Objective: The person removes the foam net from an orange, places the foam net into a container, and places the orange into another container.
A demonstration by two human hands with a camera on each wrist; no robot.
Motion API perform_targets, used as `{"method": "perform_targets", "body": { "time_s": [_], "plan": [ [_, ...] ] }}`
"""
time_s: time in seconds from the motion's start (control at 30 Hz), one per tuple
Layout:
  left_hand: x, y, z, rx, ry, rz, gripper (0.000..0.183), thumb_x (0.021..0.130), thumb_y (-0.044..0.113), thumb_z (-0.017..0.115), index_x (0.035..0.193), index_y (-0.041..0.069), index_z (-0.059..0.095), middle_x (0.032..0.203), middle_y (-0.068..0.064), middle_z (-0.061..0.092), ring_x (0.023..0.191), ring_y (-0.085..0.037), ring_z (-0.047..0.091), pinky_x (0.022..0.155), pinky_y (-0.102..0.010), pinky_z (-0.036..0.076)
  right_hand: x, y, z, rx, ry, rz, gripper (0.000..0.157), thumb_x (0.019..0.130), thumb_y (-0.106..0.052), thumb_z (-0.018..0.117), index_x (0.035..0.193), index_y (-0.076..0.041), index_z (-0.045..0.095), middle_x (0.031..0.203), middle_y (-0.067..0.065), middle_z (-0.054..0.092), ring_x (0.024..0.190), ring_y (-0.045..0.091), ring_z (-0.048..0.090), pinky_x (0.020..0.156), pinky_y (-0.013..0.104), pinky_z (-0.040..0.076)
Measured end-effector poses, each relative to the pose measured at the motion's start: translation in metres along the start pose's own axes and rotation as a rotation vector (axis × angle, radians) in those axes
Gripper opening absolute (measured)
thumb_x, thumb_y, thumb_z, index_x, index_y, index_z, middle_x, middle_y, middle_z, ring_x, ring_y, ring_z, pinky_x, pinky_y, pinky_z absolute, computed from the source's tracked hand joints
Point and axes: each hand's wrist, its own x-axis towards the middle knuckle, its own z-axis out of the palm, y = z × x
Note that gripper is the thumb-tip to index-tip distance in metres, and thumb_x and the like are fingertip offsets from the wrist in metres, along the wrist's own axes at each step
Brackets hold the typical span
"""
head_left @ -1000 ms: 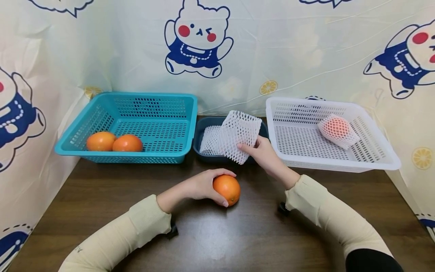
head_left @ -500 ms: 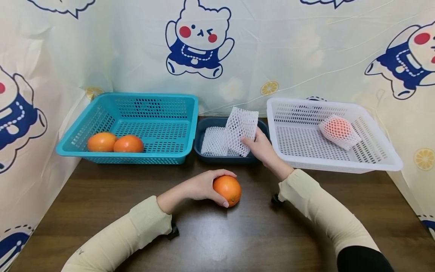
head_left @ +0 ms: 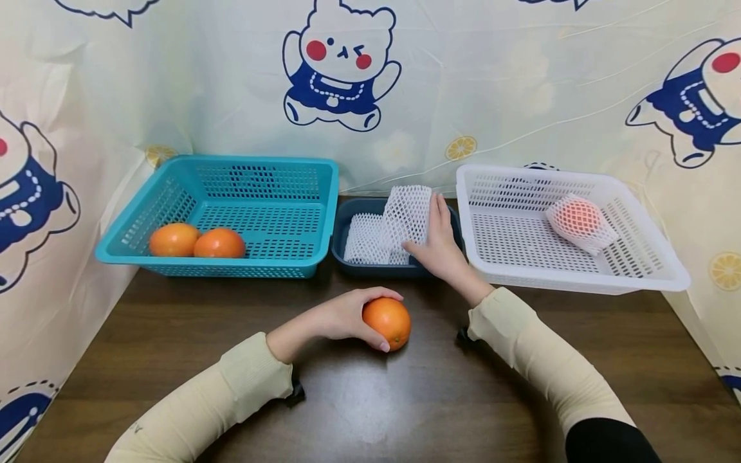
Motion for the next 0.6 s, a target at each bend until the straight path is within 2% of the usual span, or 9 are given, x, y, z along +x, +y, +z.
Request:
{"method": "perform_targets", "body": {
  "time_s": [0.07, 0.1, 0.2, 0.33, 0.5, 0.6],
  "plan": [
    [0.002, -0.004, 0.000, -0.023, -0.008, 0.001, 0.084, 0.075, 0.039, 0.092, 0.147, 0.021, 0.052, 0.133, -0.003, 0.059, 0.111, -0.022, 0.057, 0.093, -0.041, 0.050, -0.002, -0.001, 0.000, -0.090, -0.034, -0.016, 0.095, 0.096, -0.025, 0.073, 0.164, -0.005, 0.010, 0.170, 0.015, -0.012, 0.154, 0.040, 0.001, 0.117, 0.064, 0.021],
    [0.004, -0.008, 0.000, -0.040, -0.008, -0.015, 0.083, 0.074, 0.041, 0.092, 0.146, 0.025, 0.053, 0.133, -0.001, 0.059, 0.112, -0.021, 0.057, 0.094, -0.041, 0.050, -0.002, -0.002, 0.000, -0.132, -0.059, -0.017, 0.089, 0.097, -0.028, 0.072, 0.164, -0.006, 0.018, 0.170, 0.015, -0.009, 0.154, 0.041, 0.000, 0.116, 0.067, 0.020],
    [0.014, -0.034, 0.002, -0.043, 0.000, -0.025, 0.085, 0.070, 0.047, 0.094, 0.144, 0.036, 0.053, 0.133, 0.006, 0.059, 0.112, -0.018, 0.057, 0.093, -0.040, 0.050, -0.003, -0.005, 0.001, -0.243, -0.145, -0.018, 0.072, 0.100, -0.037, 0.067, 0.160, -0.011, 0.037, 0.171, 0.015, 0.002, 0.154, 0.044, 0.001, 0.113, 0.073, 0.018],
    [0.022, -0.055, 0.005, -0.030, 0.015, -0.026, 0.085, 0.067, 0.054, 0.094, 0.141, 0.046, 0.053, 0.133, 0.010, 0.058, 0.113, -0.019, 0.058, 0.094, -0.043, 0.050, 0.000, -0.008, 0.003, -0.319, -0.224, -0.006, 0.067, 0.101, -0.043, 0.064, 0.157, -0.012, 0.043, 0.170, 0.014, 0.012, 0.153, 0.046, 0.006, 0.113, 0.071, 0.021],
    [0.023, -0.059, 0.006, -0.022, 0.018, -0.002, 0.083, 0.068, 0.055, 0.093, 0.140, 0.048, 0.053, 0.133, 0.010, 0.059, 0.113, -0.020, 0.060, 0.094, -0.045, 0.050, 0.008, -0.016, 0.004, -0.380, -0.270, -0.003, 0.063, 0.099, -0.037, 0.069, 0.153, -0.011, 0.050, 0.167, 0.017, 0.022, 0.151, 0.047, 0.019, 0.113, 0.066, 0.028],
    [0.024, -0.059, 0.005, -0.028, 0.017, -0.005, 0.084, 0.067, 0.054, 0.094, 0.140, 0.049, 0.053, 0.133, 0.010, 0.059, 0.113, -0.020, 0.060, 0.094, -0.044, 0.050, 0.013, -0.019, 0.004, -0.409, -0.298, 0.017, 0.059, 0.098, -0.031, 0.072, 0.150, -0.011, 0.054, 0.164, 0.017, 0.030, 0.148, 0.042, 0.030, 0.114, 0.061, 0.032]
  ]
}}
